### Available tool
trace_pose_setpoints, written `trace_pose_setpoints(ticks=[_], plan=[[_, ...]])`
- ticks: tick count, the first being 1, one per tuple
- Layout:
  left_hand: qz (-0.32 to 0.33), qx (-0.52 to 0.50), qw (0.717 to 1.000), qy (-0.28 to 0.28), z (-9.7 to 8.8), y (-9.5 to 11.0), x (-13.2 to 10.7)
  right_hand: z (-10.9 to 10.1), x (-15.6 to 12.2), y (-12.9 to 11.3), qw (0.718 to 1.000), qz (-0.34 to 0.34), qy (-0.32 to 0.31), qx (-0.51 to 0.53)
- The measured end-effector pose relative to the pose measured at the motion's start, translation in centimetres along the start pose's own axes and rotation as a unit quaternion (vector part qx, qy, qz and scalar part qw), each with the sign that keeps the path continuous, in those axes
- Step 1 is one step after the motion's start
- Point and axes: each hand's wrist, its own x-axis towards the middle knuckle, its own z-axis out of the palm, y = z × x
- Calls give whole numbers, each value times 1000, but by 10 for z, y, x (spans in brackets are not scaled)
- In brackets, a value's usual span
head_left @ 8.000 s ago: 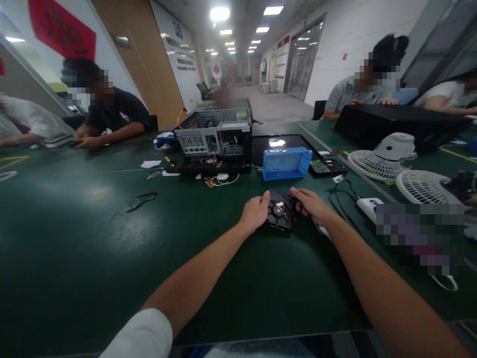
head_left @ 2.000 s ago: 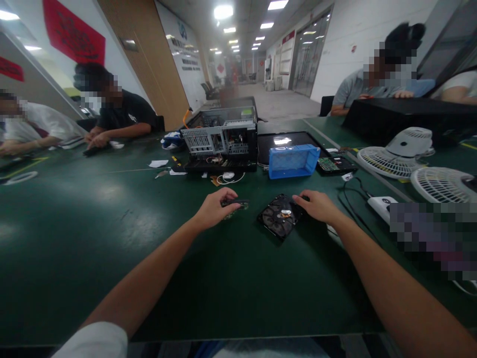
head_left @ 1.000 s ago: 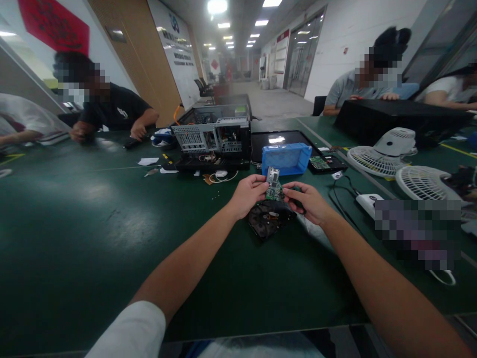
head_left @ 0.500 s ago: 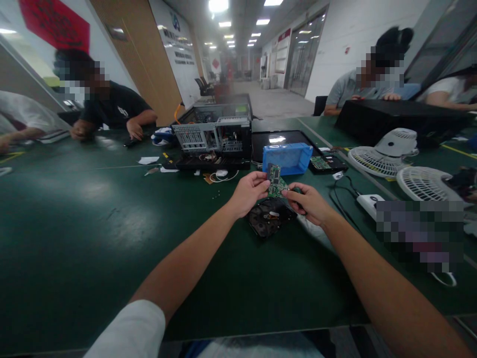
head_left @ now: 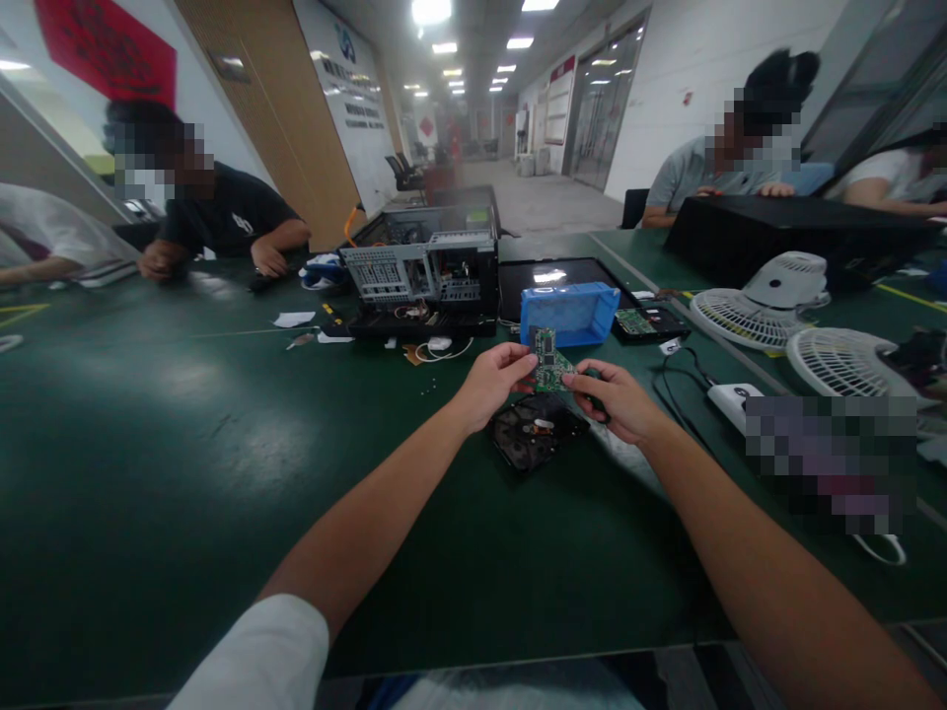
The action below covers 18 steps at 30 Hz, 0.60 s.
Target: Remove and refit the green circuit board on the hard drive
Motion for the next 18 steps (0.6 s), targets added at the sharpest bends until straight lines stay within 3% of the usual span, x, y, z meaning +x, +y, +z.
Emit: trace_pose_setpoints(ticks=[5,9,11,15,18], plan=[[8,0,1000,-4,-2,2,1,-2,1,0,1000,-6,1,-4],[22,54,993,100,-8,-2,4,-6,3,1,1000,-9,15,-16],[9,73,989,126,-10,-3,4,-7,4,3,999,-15,30,-23],[-38,75,994,67,-8,-1,2,-6,5,6,995,-41,69,-58],[-86,60,994,6,-2,0,-1,-1,2,3,975,-95,117,-163]])
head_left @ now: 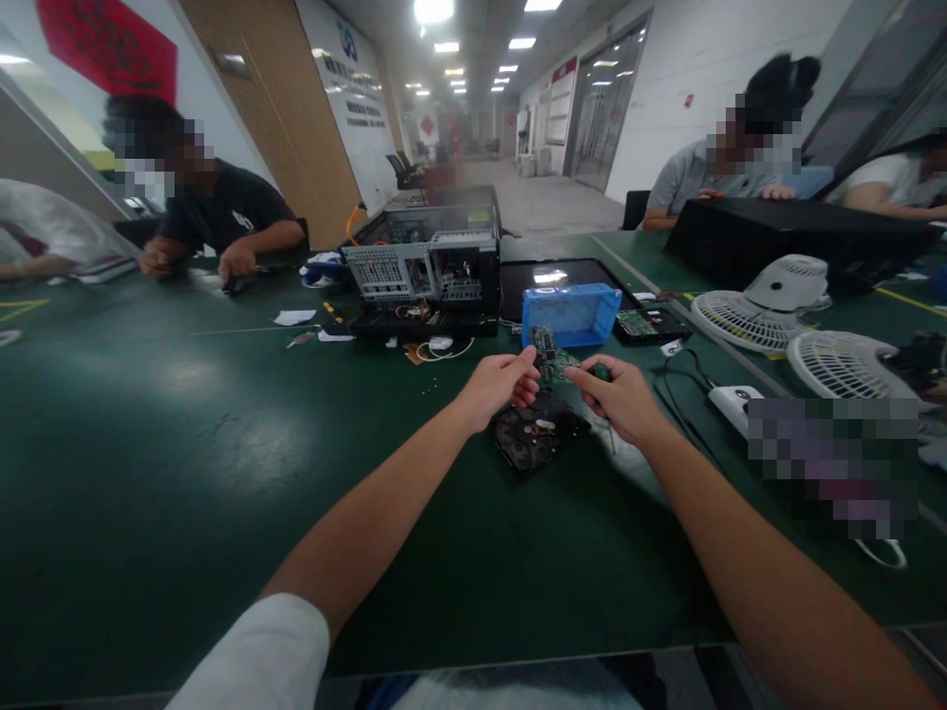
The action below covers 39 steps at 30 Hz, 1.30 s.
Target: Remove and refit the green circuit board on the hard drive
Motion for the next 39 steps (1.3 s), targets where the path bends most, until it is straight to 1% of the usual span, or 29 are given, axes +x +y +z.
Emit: trace_pose_setpoints(ticks=[1,2,3,4,5,7,9,11,14,16,17,19,21,23,24,26,28,32,37,39], plan=[[-10,-5,1000,-15,2,0,-1,1,-2,-3,997,-36,20,-59],[-16,-9,999,-29,4,0,-1,2,-4,-5,988,-82,41,-126],[-19,-14,999,-41,5,-1,-1,3,-6,-8,972,-135,57,-183],[-18,-20,998,-51,6,-2,-1,4,-8,-10,954,-185,62,-229],[-16,-27,998,-61,7,-3,-1,6,-10,-11,937,-219,56,-265],[-3,-42,997,-70,8,-5,-1,9,-14,-11,914,-251,27,-318],[11,-53,996,-64,9,-6,0,12,-16,-10,902,-264,10,-341],[18,-61,997,-54,8,-7,1,14,-16,-9,900,-277,5,-335],[18,-73,996,-44,6,-5,1,12,-15,-11,910,-290,14,-296],[15,-76,996,-41,5,-3,0,9,-13,-14,924,-273,25,-268],[14,-75,996,-44,4,-2,0,8,-12,-14,933,-253,33,-252],[10,-68,996,-64,4,-1,-1,6,-9,-13,956,-196,54,-209],[6,-55,994,-94,4,-2,-1,4,-6,-9,980,-129,74,-133],[6,-37,993,-115,4,-4,-1,2,-2,-5,997,-59,37,-34],[8,-28,992,-121,4,-5,0,1,-1,-3,1000,-24,9,14],[12,-13,992,-128,4,-8,1,-1,1,-1,995,32,-47,86],[16,-7,992,-129,3,-10,1,-3,2,0,987,62,-80,127],[23,-22,994,-101,3,-8,1,-6,2,1,981,71,-98,154],[51,-57,994,-79,2,-4,0,-6,1,1,978,81,-113,153],[51,-57,995,-71,2,-3,-1,-5,0,1,977,90,-124,151]])
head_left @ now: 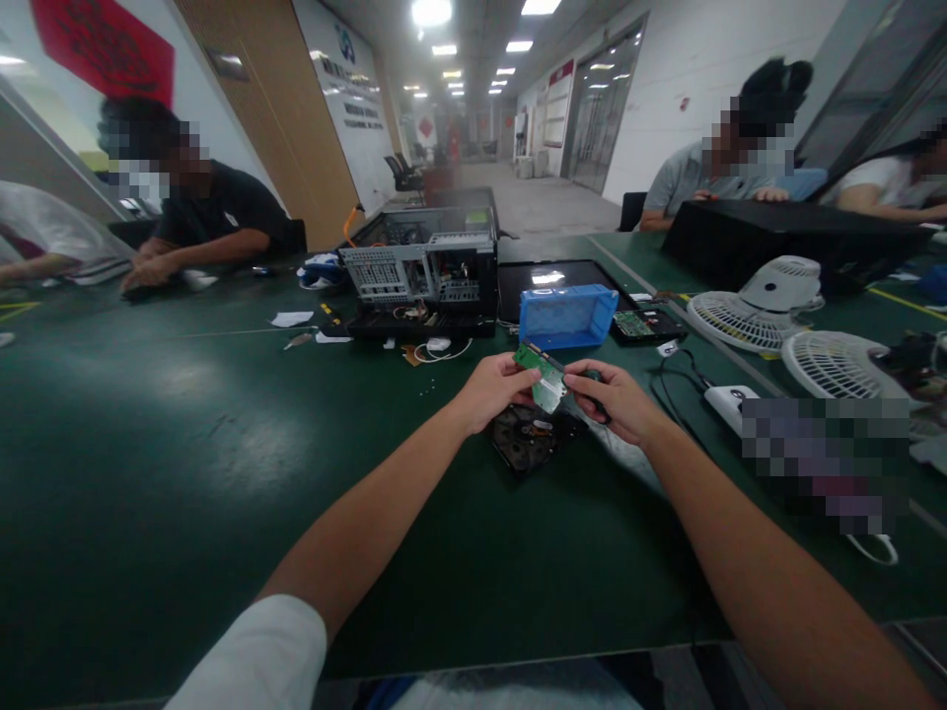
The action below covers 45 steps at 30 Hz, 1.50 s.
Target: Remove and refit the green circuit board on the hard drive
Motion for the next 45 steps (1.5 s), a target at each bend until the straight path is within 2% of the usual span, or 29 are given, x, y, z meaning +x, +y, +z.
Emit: trace_pose_setpoints(ticks=[10,13,15,17,19,23,24,26,30,34,37,42,45], plan=[[-7,86,994,-68,1,-6,-3,2,-1,1,1000,23,-21,-2],[6,133,990,-47,-2,-5,-2,1,0,1,1000,25,-11,-1],[24,211,977,-8,-4,-2,-3,-1,1,1,1000,21,12,2],[40,332,942,31,-4,5,-6,-4,4,2,999,12,47,2],[39,461,886,38,-1,12,-12,-8,6,3,997,10,70,2],[-16,631,775,-40,10,19,-25,-13,10,6,995,12,102,10],[-30,650,757,-57,13,18,-27,-13,10,7,994,13,107,11],[-47,667,740,-82,18,15,-30,-14,11,8,994,16,112,11],[-44,662,741,-104,23,5,-30,-14,11,9,994,19,109,9],[-32,643,759,-96,19,-1,-28,-13,10,8,993,26,118,14],[-33,632,765,-116,6,1,-23,-13,10,8,993,42,109,9],[-39,619,772,-139,-25,5,-14,-11,9,9,995,74,67,-17],[-31,615,774,-150,-36,8,-12,-7,7,10,996,79,39,-19]])
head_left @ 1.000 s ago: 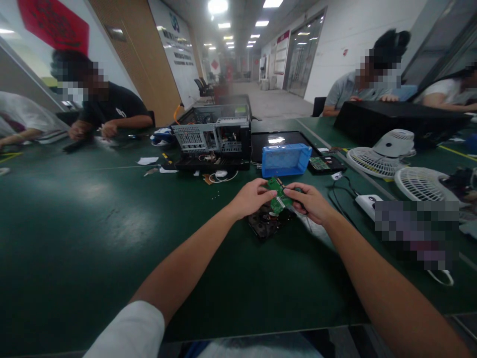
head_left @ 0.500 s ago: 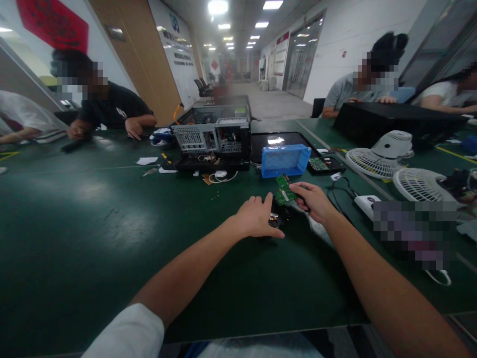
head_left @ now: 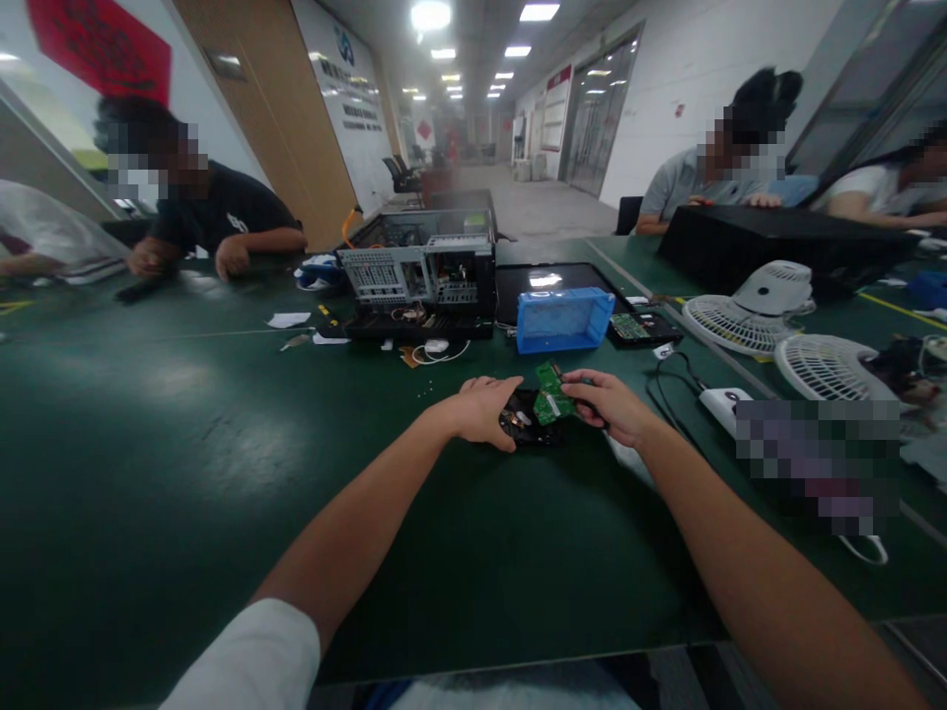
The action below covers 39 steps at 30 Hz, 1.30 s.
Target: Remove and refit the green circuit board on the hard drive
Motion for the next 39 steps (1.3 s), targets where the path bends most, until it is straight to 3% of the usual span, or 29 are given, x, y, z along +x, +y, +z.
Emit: trace_pose_setpoints(ticks=[4,10,19,23,30,39], plan=[[22,-21,1000,8,-4,3,-1,3,-2,0,999,8,-47,-9],[63,-134,983,105,-3,14,3,2,-6,-2,994,11,-102,-26],[79,-217,965,121,1,18,6,5,-17,-11,988,-11,-145,-47],[81,-166,978,97,-4,15,3,4,-16,-12,989,-14,-140,-55],[47,-5,999,-5,-6,9,-4,4,-15,-8,989,-8,-133,-66],[29,37,999,21,-2,9,1,2,-12,-6,989,-19,-126,-78]])
